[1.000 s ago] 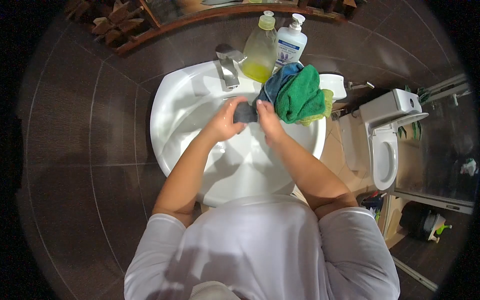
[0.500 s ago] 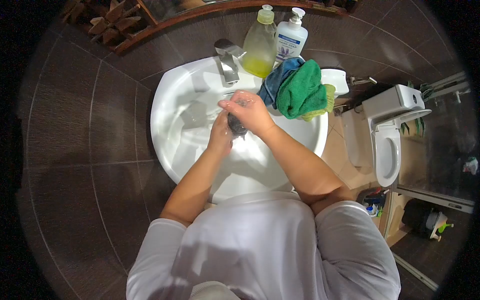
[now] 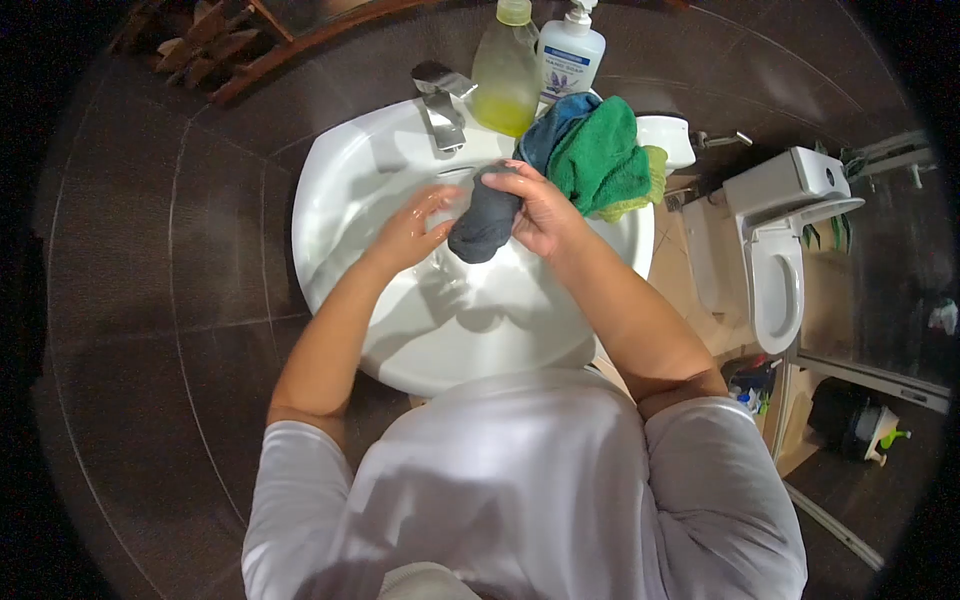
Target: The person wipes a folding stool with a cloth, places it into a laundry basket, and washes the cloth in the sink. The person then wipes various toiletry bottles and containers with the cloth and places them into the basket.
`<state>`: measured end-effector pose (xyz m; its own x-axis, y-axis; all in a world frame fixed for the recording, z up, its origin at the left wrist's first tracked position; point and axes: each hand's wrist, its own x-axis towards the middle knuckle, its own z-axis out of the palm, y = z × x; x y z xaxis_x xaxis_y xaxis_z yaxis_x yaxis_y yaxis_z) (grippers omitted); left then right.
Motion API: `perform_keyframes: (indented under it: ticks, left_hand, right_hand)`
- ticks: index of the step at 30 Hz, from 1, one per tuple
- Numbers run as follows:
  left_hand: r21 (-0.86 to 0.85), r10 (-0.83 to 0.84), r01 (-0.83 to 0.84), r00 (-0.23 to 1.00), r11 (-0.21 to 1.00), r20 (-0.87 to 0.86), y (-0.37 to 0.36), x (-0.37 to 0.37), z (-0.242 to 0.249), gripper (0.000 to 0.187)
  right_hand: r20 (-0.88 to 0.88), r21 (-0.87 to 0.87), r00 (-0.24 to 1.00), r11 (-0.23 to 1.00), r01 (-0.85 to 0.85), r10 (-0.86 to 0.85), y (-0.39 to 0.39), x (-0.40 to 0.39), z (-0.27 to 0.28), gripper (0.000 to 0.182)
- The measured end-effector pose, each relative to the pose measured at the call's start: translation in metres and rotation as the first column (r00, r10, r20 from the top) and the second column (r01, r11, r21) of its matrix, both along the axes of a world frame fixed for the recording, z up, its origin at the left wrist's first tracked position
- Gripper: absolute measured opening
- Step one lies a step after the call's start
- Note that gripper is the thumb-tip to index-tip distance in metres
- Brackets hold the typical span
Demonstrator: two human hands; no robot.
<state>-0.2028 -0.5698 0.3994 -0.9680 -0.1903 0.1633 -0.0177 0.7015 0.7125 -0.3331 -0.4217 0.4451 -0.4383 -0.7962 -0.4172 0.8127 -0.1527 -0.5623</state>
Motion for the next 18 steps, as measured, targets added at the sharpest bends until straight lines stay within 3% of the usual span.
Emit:
perform_keyframes:
  ticks: [2,4,5,7,8,11,14,16,18]
  left_hand:
    - [0.005,-0.065,0.065,0.998,0.998,-0.027,0.006,-0.003,0.034,0.046]
    - [-0.38,-0.28,0.174,0.928,0.908,-0.244,0.005,-0.01,0.044,0.048]
    - [-0.381,-0.281,0.174,0.928,0.908,-0.246,0.004,-0.013,0.045,0.048]
    - [-0.753,-0.595,0.115,0.694,0.647,-0.405,0.001,-0.019,0.049,0.043]
    - [-0.753,-0.597,0.116,0.692,0.648,-0.407,0.003,-0.021,0.05,0.043]
    - [-0.791,-0.762,0.234,0.516,0.566,-0.392,0.012,-0.023,0.053,0.032]
    - [-0.781,-0.778,0.283,0.507,0.557,-0.371,0.023,-0.016,0.051,0.023]
    - [-0.743,-0.764,0.307,0.504,0.595,-0.403,0.028,-0.009,0.056,0.019]
    - [-0.599,-0.654,0.343,0.619,0.724,-0.435,0.03,-0.001,0.055,0.021]
  right_hand:
    - [0.025,-0.035,0.999,0.999,-0.04,0.041,0.0,0.0,-0.011,0.024]
    - [0.125,-0.01,0.992,1.0,-0.005,0.006,-0.006,0.005,-0.013,0.024]
    - [0.216,-0.001,0.975,0.999,-0.047,0.046,-0.009,0.001,-0.016,0.02]
    - [0.293,0.005,0.954,0.998,-0.059,0.055,-0.011,0.001,-0.015,0.015]
    - [0.37,0.008,0.927,0.997,-0.074,0.066,-0.012,0.001,-0.015,0.012]
    - [0.36,-0.04,0.929,0.996,-0.074,0.083,-0.011,0.01,-0.012,0.013]
    - [0.344,-0.104,0.938,0.995,-0.005,0.041,-0.011,0.021,-0.01,0.01]
    - [0.319,0.058,0.933,0.986,0.159,-0.169,-0.012,0.032,0.002,0.008]
    - [0.261,0.006,0.947,0.982,0.19,-0.185,-0.014,0.033,-0.003,0.008]
